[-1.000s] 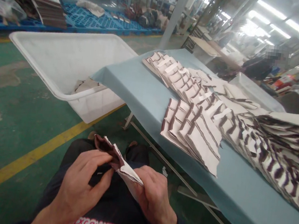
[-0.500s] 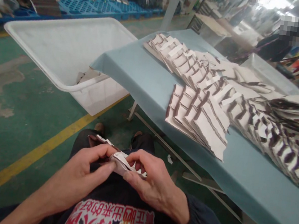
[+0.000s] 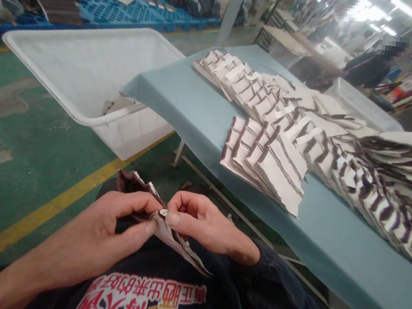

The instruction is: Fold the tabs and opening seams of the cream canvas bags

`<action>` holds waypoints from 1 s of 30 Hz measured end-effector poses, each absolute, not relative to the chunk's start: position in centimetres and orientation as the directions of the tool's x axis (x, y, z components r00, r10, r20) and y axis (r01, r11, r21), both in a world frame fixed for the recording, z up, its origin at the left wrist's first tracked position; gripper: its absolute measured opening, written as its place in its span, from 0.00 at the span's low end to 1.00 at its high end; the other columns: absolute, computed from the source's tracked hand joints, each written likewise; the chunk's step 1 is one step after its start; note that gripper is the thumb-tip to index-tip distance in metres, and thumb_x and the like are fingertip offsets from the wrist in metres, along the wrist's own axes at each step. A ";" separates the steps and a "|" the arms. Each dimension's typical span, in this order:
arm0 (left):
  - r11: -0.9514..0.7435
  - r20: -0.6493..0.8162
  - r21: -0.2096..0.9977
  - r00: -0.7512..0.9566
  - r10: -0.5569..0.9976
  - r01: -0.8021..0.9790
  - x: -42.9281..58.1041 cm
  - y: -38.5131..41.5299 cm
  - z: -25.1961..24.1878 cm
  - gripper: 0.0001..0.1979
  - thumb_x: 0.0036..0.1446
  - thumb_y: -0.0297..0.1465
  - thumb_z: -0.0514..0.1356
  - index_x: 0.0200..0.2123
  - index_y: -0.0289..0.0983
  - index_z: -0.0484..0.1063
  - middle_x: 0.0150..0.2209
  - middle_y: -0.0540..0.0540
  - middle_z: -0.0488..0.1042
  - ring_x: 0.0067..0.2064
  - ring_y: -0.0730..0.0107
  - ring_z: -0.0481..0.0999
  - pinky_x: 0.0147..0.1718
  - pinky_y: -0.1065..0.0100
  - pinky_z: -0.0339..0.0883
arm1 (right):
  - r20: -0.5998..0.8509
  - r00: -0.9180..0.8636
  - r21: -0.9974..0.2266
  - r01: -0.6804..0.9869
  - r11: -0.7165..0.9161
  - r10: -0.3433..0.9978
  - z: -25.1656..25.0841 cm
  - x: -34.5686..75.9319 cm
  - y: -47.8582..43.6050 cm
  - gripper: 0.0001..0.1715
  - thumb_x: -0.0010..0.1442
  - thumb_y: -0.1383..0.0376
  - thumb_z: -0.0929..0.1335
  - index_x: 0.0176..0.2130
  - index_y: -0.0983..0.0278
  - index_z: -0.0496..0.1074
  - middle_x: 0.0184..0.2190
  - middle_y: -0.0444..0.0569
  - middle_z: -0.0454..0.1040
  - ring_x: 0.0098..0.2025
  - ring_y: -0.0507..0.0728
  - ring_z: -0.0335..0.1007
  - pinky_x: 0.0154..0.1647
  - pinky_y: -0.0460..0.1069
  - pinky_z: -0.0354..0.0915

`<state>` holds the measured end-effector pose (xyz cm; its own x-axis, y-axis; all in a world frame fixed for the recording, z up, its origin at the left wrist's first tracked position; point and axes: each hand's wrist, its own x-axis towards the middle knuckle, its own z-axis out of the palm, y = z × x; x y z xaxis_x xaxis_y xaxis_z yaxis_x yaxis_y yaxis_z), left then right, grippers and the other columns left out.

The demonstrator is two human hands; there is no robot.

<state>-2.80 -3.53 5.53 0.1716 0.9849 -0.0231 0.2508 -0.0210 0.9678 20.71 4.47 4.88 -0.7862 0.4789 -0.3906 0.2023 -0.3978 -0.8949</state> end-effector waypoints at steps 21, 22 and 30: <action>-0.030 0.034 0.954 -0.007 0.999 0.299 -1.8 -4.2 3.5 0.17 0.73 0.44 0.71 0.30 0.46 0.88 0.26 0.50 0.86 0.26 0.59 0.84 0.27 0.68 0.79 | -0.260 -0.658 -0.965 0.195 -0.173 0.706 2.7 20.1 2.2 0.26 0.76 0.45 0.81 0.40 0.58 0.72 0.30 0.36 0.69 0.30 0.50 0.60 0.30 0.46 0.60; -0.024 0.028 0.949 -0.007 1.000 0.315 -1.9 -4.3 3.4 0.18 0.73 0.45 0.70 0.30 0.46 0.88 0.27 0.49 0.87 0.27 0.58 0.85 0.29 0.67 0.82 | -0.237 -0.644 -0.969 0.213 -0.127 0.727 2.6 20.0 2.1 0.23 0.77 0.47 0.80 0.40 0.58 0.73 0.30 0.36 0.70 0.30 0.50 0.61 0.30 0.46 0.60; 0.051 -0.004 0.935 -0.132 0.991 0.351 -2.1 -5.0 1.7 0.16 0.70 0.46 0.68 0.31 0.46 0.87 0.26 0.49 0.86 0.27 0.57 0.84 0.33 0.64 0.85 | -0.126 -0.518 -0.917 0.385 0.100 0.846 1.0 18.1 -0.2 0.16 0.77 0.55 0.80 0.41 0.57 0.76 0.32 0.39 0.81 0.30 0.52 0.72 0.34 0.47 0.66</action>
<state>-2.06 -5.02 1.72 -0.1322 0.9912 -0.0039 0.3511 0.0505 0.9350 18.10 -0.20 1.01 -0.5180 0.8461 -0.1256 0.3854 0.0998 -0.9173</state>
